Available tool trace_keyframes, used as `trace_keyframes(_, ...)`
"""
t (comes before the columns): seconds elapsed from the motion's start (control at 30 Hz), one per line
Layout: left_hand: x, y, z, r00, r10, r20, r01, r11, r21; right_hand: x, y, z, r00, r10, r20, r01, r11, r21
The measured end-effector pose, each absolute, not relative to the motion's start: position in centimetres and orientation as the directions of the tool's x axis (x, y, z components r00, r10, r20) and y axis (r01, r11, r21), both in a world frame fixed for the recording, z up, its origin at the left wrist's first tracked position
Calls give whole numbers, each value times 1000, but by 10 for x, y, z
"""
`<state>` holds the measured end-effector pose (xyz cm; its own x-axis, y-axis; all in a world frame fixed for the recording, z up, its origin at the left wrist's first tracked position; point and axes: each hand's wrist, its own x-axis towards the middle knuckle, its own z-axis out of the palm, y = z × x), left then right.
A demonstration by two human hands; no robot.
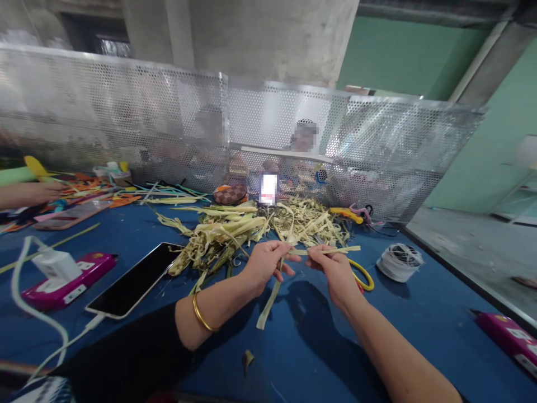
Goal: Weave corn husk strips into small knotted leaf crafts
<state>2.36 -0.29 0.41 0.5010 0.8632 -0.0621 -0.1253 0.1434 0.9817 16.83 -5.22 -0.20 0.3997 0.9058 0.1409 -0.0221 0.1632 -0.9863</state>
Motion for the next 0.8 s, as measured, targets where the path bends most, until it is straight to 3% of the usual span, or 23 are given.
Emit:
trace_keyframes(0.13, 25, -5, 2, 529, 849, 6, -237, 141, 961, 172, -50, -9, 312, 949, -53, -169, 1, -986)
trace_keyframes(0.23, 25, -7, 0, 594, 801, -77, -309, 316, 897, 173, -49, -13, 246, 956, -157, -240, -96, -966)
trace_keyframes(0.37, 25, -7, 0, 645, 747, -164, -331, 466, 820, 173, -49, -12, 219, 957, -191, -217, -143, -966)
trace_keyframes(0.63, 27, -2, -5, 586, 799, -134, -375, 413, 830, 177, -46, -10, 320, 936, -147, -171, -96, -981)
trace_keyframes(0.8, 26, -1, -3, 548, 828, -121, -348, 357, 867, 174, -52, -8, 231, 945, -232, -112, -210, -971)
